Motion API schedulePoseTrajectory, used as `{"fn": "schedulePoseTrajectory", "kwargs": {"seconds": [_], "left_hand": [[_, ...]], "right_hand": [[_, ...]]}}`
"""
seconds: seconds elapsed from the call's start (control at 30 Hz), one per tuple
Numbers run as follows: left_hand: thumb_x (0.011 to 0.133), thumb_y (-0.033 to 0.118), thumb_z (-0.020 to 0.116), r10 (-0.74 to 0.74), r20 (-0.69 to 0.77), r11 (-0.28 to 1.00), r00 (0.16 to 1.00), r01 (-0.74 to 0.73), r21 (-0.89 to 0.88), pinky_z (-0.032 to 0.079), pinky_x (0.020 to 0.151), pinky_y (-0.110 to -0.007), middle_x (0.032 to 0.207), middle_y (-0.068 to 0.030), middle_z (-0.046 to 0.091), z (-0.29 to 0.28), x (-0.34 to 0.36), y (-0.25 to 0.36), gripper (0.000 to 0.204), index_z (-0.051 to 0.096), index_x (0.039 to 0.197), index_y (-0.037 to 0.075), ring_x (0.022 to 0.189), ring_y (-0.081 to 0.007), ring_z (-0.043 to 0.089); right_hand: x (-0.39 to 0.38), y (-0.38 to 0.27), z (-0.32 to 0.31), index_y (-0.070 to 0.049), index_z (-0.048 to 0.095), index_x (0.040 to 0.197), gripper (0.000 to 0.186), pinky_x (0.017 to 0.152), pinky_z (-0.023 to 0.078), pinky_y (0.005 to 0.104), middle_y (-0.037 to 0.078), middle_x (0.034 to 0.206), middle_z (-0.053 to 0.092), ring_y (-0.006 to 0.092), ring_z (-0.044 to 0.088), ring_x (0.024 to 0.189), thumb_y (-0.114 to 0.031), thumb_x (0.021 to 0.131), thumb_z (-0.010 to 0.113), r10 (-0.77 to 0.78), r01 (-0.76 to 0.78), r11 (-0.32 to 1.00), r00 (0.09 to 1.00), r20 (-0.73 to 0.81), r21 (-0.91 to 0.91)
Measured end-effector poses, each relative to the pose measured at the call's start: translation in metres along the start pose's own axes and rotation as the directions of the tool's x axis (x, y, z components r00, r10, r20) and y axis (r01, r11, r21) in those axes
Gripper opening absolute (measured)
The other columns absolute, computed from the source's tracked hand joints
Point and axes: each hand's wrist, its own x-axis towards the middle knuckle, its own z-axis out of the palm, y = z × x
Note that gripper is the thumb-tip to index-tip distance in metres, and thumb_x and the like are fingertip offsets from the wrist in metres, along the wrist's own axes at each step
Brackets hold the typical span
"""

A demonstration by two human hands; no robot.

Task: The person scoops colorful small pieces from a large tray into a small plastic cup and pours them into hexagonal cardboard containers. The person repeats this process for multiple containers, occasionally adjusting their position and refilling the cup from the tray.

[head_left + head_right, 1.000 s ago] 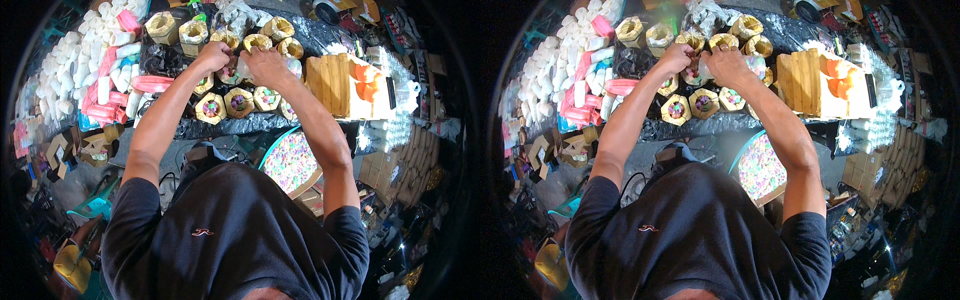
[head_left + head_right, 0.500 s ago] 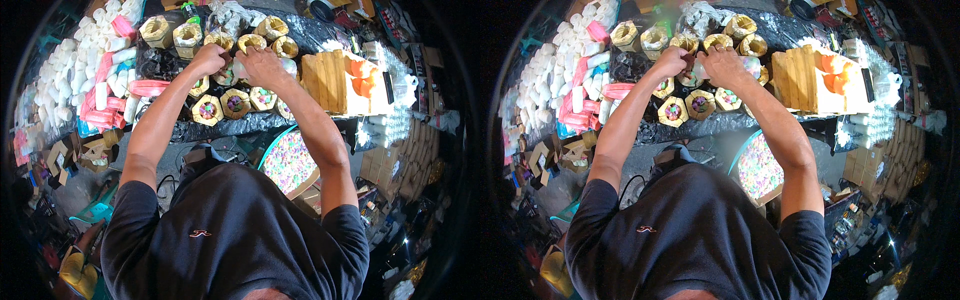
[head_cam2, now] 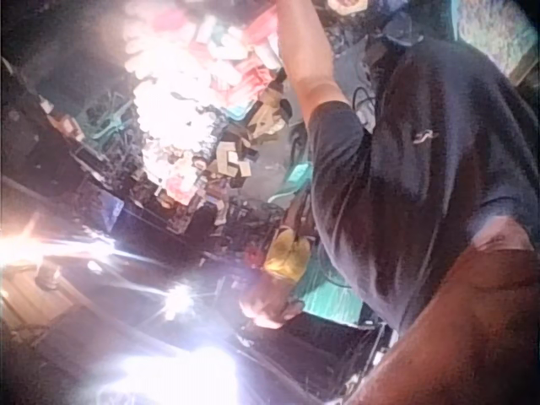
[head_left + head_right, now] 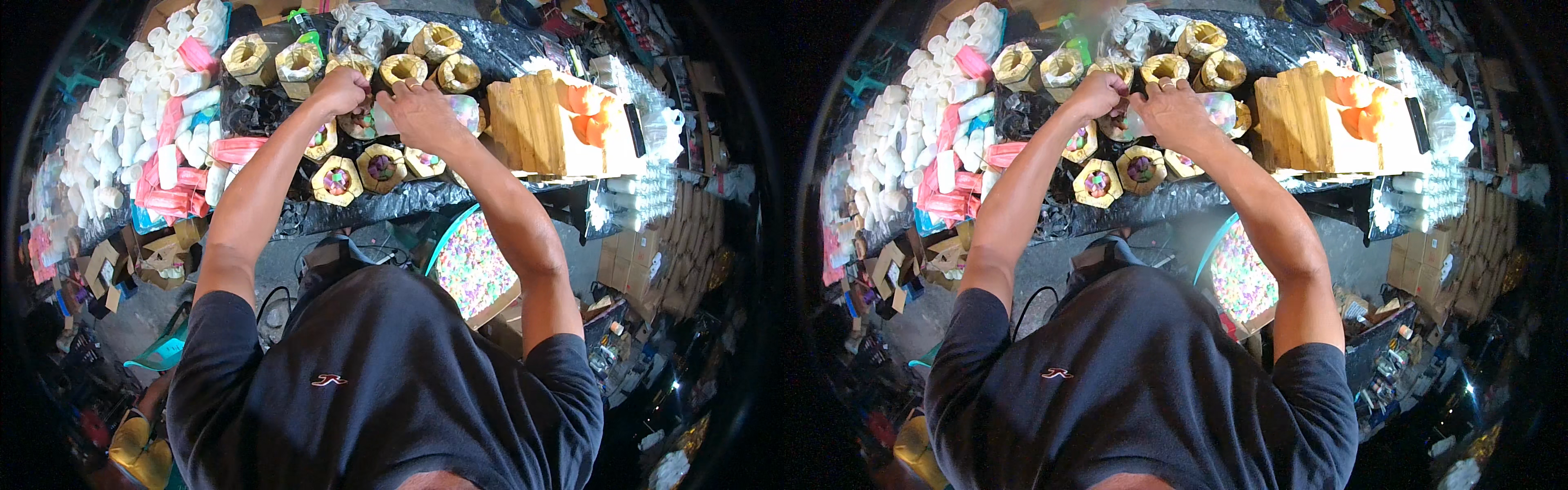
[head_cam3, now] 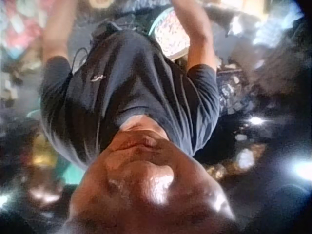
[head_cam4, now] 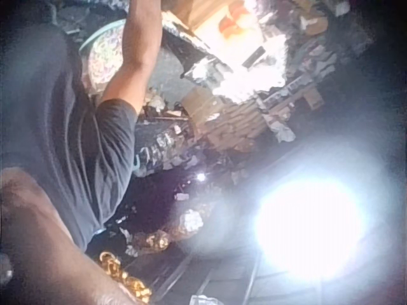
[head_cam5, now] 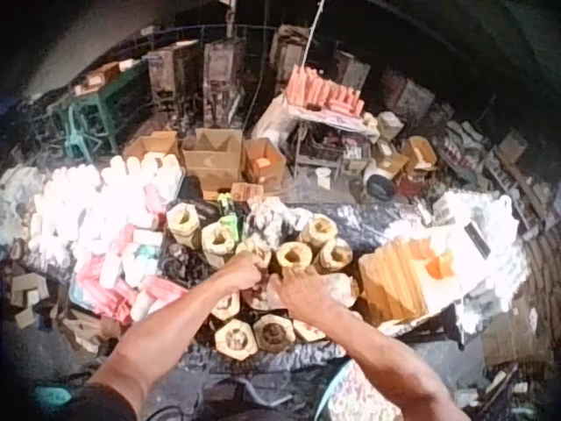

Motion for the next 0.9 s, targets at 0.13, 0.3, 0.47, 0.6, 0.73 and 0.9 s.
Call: {"fn": "schedulePoseTrajectory", "kwargs": {"seconds": [0.13, 0.3, 0.47, 0.6, 0.73, 0.9], "left_hand": [[0.086, -0.009, 0.061, -0.008, 0.007, 0.997, 1.0, 0.007, 0.071, 0.053, 0.056, -0.035, 0.076, -0.0084, 0.068, 0.005, 0.002, 0.008, 0.01, 0.069, 0.088, -0.003, 0.06, -0.0169, 0.064], [0.086, -0.007, 0.063, -0.057, -0.033, 0.998, 0.998, 0.056, -0.027, 0.055, 0.057, -0.035, 0.081, -0.0094, 0.07, 0.006, -0.002, 0.013, 0.012, 0.07, 0.096, -0.004, 0.064, -0.0187, 0.068], [0.087, -0.004, 0.07, 0.023, 0.002, 0.998, 1.0, -0.023, -0.052, 0.057, 0.057, -0.035, 0.089, -0.0106, 0.074, -0.003, 0.009, -0.006, 0.017, 0.072, 0.104, -0.005, 0.068, -0.0192, 0.073], [0.088, -0.004, 0.065, 0.086, 0.032, 0.996, 0.996, -0.085, -0.032, 0.054, 0.062, -0.033, 0.086, -0.0078, 0.071, -0.019, -0.012, 0.005, 0.022, 0.07, 0.109, -0.006, 0.069, -0.016, 0.07], [0.096, 0.005, 0.066, 0.444, -0.09, 0.809, 0.891, -0.356, 0.468, 0.057, 0.075, -0.039, 0.094, -0.0147, 0.076, -0.039, -0.023, -0.03, 0.034, 0.069, 0.13, 0.001, 0.081, -0.0258, 0.074], [0.097, 0.01, 0.065, 0.477, 0.069, 0.633, 0.876, -0.396, 0.665, 0.056, 0.092, -0.049, 0.118, -0.0183, 0.065, -0.022, -0.035, -0.021, 0.043, 0.067, 0.139, 0.008, 0.107, -0.0406, 0.068]], "right_hand": [[0.002, -0.003, -0.007, -0.006, 0.064, 0.122, 0.036, 0.091, 0.055, 0.048, 0.015, 0.111, 0.07, 0.0335, 0.069, 0.111, -0.014, 0.088, 0.071, -0.005, 0.007, 0.997, 1.0, 0.021, -0.074], [0.004, -0.002, -0.002, -0.007, 0.064, 0.123, 0.039, 0.093, 0.055, 0.0502, 0.016, 0.112, 0.07, 0.0339, 0.069, 0.112, -0.014, 0.086, 0.074, 0.005, -0.004, 0.999, 1.0, 0.022, -0.052], [-0.002, 0.001, -0.002, -0.006, 0.061, 0.122, 0.053, 0.098, 0.053, 0.0505, 0.018, 0.111, 0.066, 0.0378, 0.067, 0.114, -0.014, 0.073, 0.078, 0.102, -0.108, 0.979, 0.994, 0.042, 0.173], [-0.013, 0.009, -0.002, -0.005, 0.062, 0.128, 0.058, 0.102, 0.052, 0.0533, 0.021, 0.117, 0.067, 0.0425, 0.065, 0.117, -0.016, 0.073, 0.078, 0.165, -0.158, 0.942, 0.986, 0.002, 0.295], [-0.024, 0.012, -0.024, -0.005, 0.063, 0.127, 0.058, 0.101, 0.052, 0.0519, 0.021, 0.117, 0.067, 0.0418, 0.064, 0.116, -0.016, 0.072, 0.079, 0.217, -0.178, 0.875, 0.976, -0.034, 0.451], [-0.056, 0.01, -0.037, -0.002, 0.06, 0.138, 0.079, 0.105, 0.052, 0.0497, 0.021, 0.129, 0.067, 0.0433, 0.063, 0.122, -0.022, 0.067, 0.088, 0.343, -0.278, 0.776, 0.939, -0.009, 0.567]]}}
